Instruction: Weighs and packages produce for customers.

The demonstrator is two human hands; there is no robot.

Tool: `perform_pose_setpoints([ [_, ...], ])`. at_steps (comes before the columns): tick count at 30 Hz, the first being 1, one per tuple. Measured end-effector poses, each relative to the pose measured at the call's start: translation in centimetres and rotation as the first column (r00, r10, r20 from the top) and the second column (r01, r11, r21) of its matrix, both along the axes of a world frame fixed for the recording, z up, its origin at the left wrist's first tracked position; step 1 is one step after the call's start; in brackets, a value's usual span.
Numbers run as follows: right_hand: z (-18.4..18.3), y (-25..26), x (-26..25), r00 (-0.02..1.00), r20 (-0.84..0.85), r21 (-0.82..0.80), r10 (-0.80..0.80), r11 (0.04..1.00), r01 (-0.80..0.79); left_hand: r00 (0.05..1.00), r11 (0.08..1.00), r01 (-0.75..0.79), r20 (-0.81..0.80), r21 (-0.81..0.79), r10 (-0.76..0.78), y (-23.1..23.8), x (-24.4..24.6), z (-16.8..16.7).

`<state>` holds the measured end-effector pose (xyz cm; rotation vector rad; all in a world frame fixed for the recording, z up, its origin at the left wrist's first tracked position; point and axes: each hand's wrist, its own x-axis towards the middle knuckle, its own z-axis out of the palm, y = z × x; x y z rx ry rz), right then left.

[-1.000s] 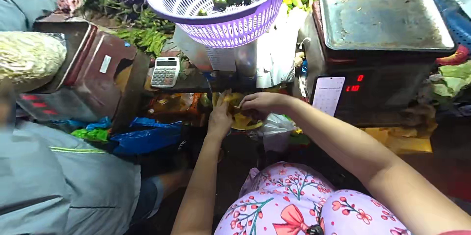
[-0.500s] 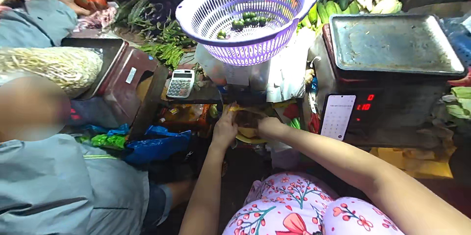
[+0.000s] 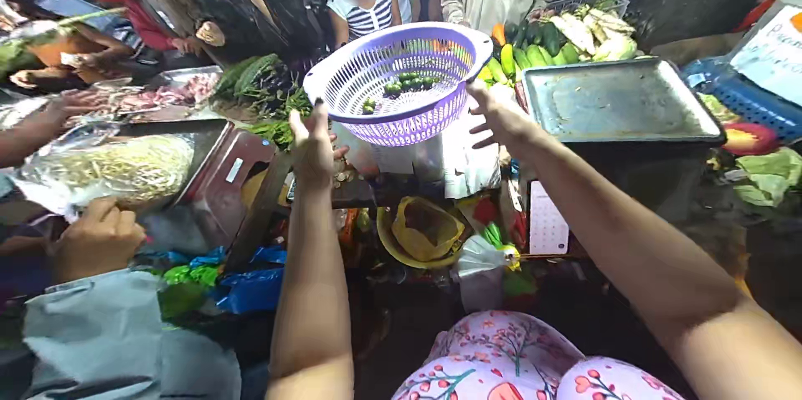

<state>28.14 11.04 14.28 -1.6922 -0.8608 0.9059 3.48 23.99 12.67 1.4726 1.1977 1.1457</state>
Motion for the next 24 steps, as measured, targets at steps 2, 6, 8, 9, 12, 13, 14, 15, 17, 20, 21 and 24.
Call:
perform_pose_setpoints([
  [2, 0.3, 2.1, 1.0, 0.976, -0.209, -0.037, -0.067, 0.997, 0.061, 0.997, 0.983, 0.02, 0.071, -0.183, -0.007, 2.0, 1.7, 1.3],
  [6, 0.3, 3.6, 1.9, 0.826, -0.561, 0.023, -0.052, 0.997, 0.079, 1.0, 0.993, 0.007, 0.019, -0.116, -0.004, -0.3, 3.7, 2.8],
  [8, 0.5, 2.4, 2.7, 0.772, -0.633, 0.094, -0.063, 0.983, 0.157, 1.0, 1.0, 0.003, 0.017, 0.006, -0.003, -2.0, 4.7, 3.3],
  [9, 1.2, 1.2, 3.1, 0.781, -0.619, 0.117, -0.079, 0.975, 0.191, 0.999, 0.998, 0.023, 0.035, 0.058, -0.025, -3.0, 5.4, 3.8],
  [12, 3.6, -3.0, 6.0, 0.857, -0.486, 0.186, -0.17, 0.938, 0.291, 0.98, 0.986, 0.117, 0.149, 0.121, -0.135, -5.8, 9.3, 4.8],
  [13, 4.3, -4.2, 7.5, 0.881, -0.415, 0.207, -0.227, 0.919, 0.334, 0.957, 0.975, 0.176, 0.208, 0.133, -0.201, -6.5, 11.1, 4.7],
  [14, 5.1, -5.5, 8.9, 0.895, -0.335, 0.224, -0.294, 0.898, 0.379, 0.928, 0.96, 0.239, 0.256, 0.143, -0.269, -7.1, 12.9, 4.3],
  [15, 6.0, -6.8, 10.2, 0.893, -0.26, 0.237, -0.367, 0.872, 0.428, 0.909, 0.949, 0.277, 0.277, 0.152, -0.31, -7.7, 14.8, 3.7],
  [17, 7.8, -9.1, 12.2, 0.853, -0.105, 0.244, -0.511, 0.818, 0.521, 0.912, 0.942, 0.273, 0.259, 0.196, -0.318, -8.9, 19.3, 1.9],
  [20, 9.0, -12.2, 14.9, 0.779, 0.112, 0.241, -0.616, 0.778, 0.58, 0.91, 0.891, 0.347, 0.123, 0.292, -0.395, -11.3, 25.6, -0.5],
  [21, 9.2, -13.0, 15.6, 0.75, 0.197, 0.217, -0.631, 0.774, 0.594, 0.895, 0.858, 0.417, 0.032, 0.301, -0.446, -12.1, 27.0, -1.0],
  [24, 8.8, -14.8, 17.0, 0.68, 0.355, 0.208, -0.641, 0.763, 0.611, 0.8, 0.772, 0.591, -0.293, 0.233, -0.524, -14.3, 29.4, -1.0],
])
